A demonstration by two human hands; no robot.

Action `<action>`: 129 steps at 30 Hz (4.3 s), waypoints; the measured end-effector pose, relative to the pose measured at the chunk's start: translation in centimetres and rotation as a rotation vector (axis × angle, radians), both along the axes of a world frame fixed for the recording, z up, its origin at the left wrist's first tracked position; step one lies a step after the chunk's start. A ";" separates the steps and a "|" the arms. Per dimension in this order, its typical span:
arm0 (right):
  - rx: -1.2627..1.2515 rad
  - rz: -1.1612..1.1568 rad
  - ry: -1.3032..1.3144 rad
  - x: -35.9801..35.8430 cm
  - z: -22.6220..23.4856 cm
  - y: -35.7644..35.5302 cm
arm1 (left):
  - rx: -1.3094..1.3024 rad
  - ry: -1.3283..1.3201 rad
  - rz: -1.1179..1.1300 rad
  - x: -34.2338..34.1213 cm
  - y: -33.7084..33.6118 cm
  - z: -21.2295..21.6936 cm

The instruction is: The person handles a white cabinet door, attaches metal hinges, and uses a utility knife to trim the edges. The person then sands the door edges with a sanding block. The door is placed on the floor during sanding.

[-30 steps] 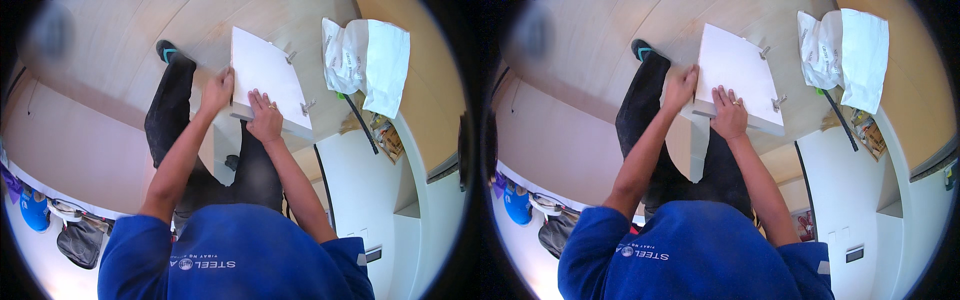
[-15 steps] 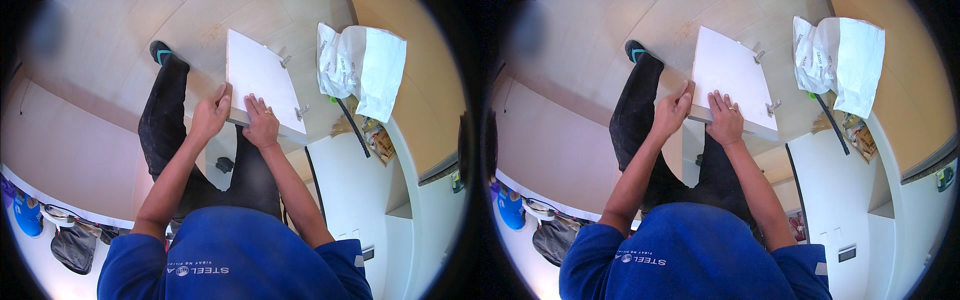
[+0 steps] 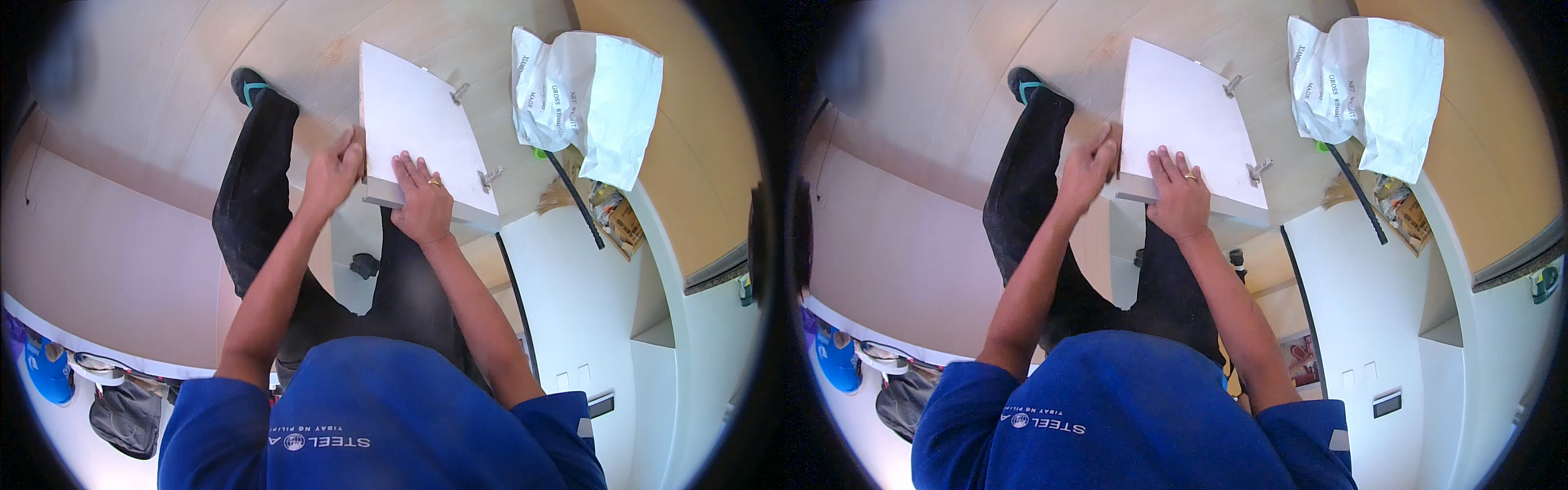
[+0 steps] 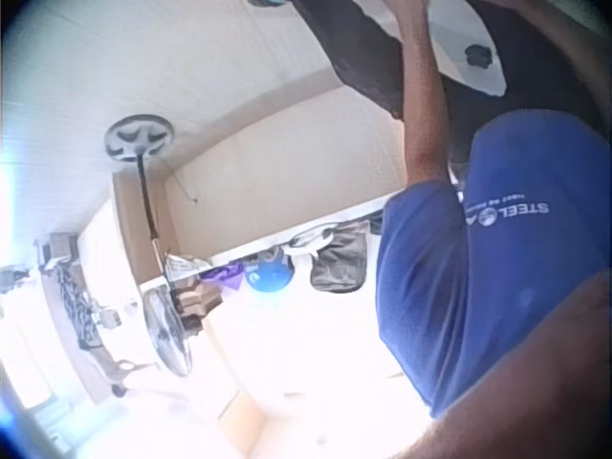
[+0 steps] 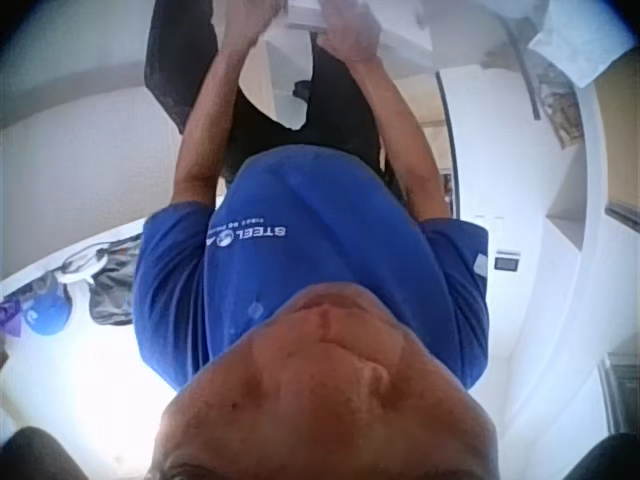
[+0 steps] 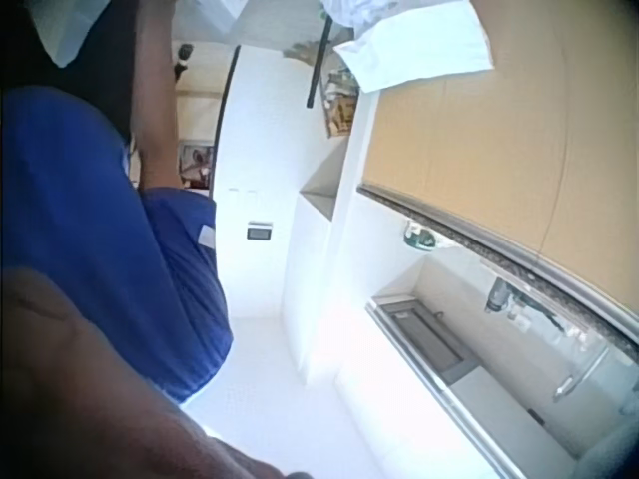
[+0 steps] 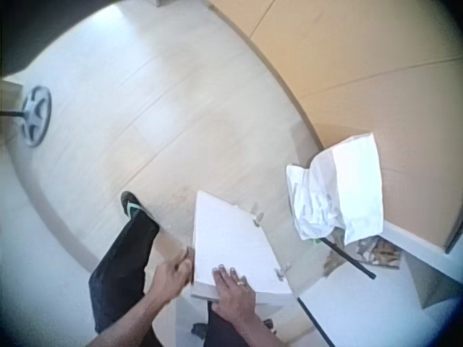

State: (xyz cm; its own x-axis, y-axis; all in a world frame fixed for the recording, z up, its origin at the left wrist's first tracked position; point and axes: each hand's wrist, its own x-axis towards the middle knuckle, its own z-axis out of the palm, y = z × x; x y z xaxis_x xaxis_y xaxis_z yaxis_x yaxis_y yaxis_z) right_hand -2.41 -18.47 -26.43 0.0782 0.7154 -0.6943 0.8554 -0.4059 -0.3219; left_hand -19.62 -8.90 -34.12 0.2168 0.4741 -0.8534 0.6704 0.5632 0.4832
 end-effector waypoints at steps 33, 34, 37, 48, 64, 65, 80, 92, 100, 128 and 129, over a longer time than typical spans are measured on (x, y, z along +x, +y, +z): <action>-0.044 0.003 -0.002 0.2 -0.6 -0.3 | -0.062 -0.027 -0.024 1.0 2.3 0.5; -0.055 -0.001 0.015 -0.2 -0.1 -0.4 | -0.024 -0.028 -0.017 0.6 1.9 2.5; -0.060 -0.004 0.023 0.7 -0.4 0.6 | 0.058 -0.045 -0.056 0.4 0.5 -1.1; -0.057 0.006 0.028 0.6 -0.6 0.2 | -0.317 0.073 0.260 0.1 5.3 -16.7; 0.027 -0.030 -0.009 8.4 0.2 9.1 | -0.438 -0.072 0.645 -6.2 -0.4 4.6; 0.022 -0.032 -0.017 9.1 -0.1 9.9 | -0.454 -0.069 0.655 -6.3 -0.2 5.1; -0.112 0.158 0.072 18.8 -3.9 20.3 | -0.382 -0.070 0.691 -6.9 -0.4 10.1; -0.122 0.260 0.012 14.8 -2.5 17.2 | -0.374 -0.069 0.626 -7.9 0.7 12.1; -0.073 0.211 0.019 13.0 -2.2 14.7 | -0.395 -0.059 0.591 -8.6 1.7 13.3; 0.190 0.013 -0.011 6.0 -1.5 6.8 | -0.617 -0.187 0.271 -14.3 10.2 12.2; 0.270 0.008 0.014 6.5 -0.7 6.9 | -0.678 -0.314 0.352 -15.3 11.0 12.1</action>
